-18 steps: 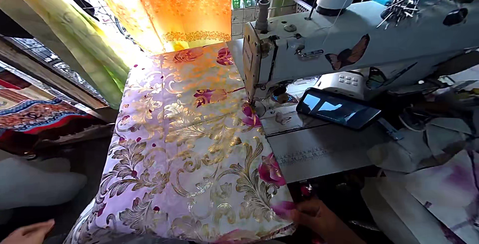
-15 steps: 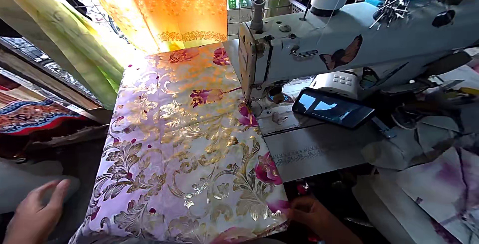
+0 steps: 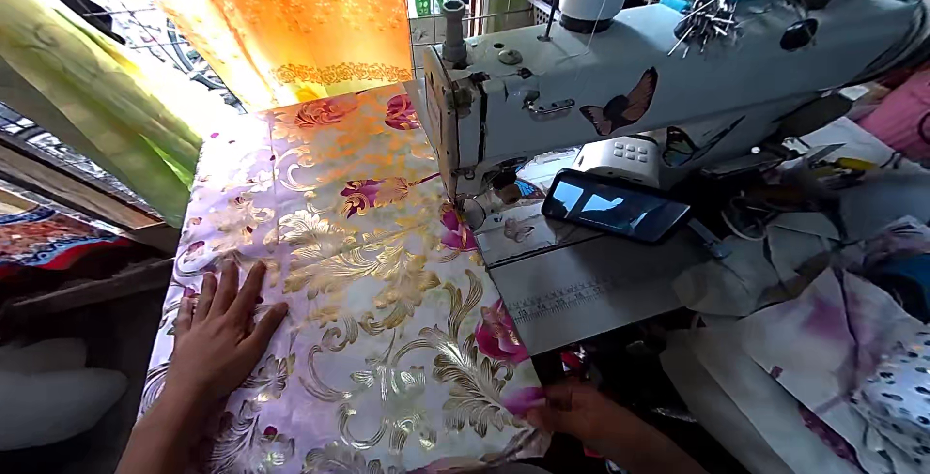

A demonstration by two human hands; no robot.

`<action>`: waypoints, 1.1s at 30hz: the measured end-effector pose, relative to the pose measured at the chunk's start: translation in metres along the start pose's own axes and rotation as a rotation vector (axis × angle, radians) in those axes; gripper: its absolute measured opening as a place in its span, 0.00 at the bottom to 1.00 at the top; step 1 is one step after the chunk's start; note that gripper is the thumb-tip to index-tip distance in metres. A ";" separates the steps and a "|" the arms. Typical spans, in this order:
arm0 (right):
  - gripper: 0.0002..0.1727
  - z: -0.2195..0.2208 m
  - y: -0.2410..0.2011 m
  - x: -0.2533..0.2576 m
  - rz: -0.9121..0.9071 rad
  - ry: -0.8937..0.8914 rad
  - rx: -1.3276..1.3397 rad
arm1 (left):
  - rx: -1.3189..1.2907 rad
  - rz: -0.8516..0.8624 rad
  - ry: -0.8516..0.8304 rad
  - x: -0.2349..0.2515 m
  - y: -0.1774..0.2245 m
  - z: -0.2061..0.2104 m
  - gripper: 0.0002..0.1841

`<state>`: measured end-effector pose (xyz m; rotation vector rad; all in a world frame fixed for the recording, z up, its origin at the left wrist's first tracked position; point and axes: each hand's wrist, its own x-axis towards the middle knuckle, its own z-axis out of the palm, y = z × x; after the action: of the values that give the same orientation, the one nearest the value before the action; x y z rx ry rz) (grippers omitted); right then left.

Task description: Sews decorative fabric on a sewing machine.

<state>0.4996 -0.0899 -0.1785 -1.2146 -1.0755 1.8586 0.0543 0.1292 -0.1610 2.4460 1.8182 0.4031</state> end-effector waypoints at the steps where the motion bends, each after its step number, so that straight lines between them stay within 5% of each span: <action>1: 0.06 -0.001 0.003 0.001 0.031 0.031 -0.043 | -0.002 0.001 0.000 0.001 0.000 0.000 0.49; 4: 0.07 -0.008 0.002 0.000 0.057 0.050 -0.210 | -0.010 0.003 -0.001 0.000 0.001 -0.001 0.49; 7: 0.19 -0.015 -0.027 -0.010 0.033 0.123 -0.792 | -0.045 0.014 0.005 -0.008 0.011 -0.013 0.47; 10: 0.22 -0.010 -0.048 -0.011 -0.463 0.349 -1.145 | -0.093 0.072 -0.001 -0.027 0.043 -0.025 0.45; 13: 0.24 0.003 -0.079 0.035 -0.788 0.400 -1.176 | -0.110 0.154 -0.003 -0.038 0.069 -0.016 0.44; 17: 0.33 -0.005 -0.087 0.089 -0.748 0.280 -1.393 | -0.046 0.119 0.039 -0.042 0.056 -0.008 0.46; 33: 0.30 -0.017 -0.026 0.040 -0.930 0.447 -1.559 | -0.049 0.001 0.043 -0.058 0.019 -0.009 0.50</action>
<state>0.5040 -0.0389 -0.1747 -1.2809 -2.2986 -0.2046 0.0540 0.0677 -0.1581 2.4244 1.8010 0.4987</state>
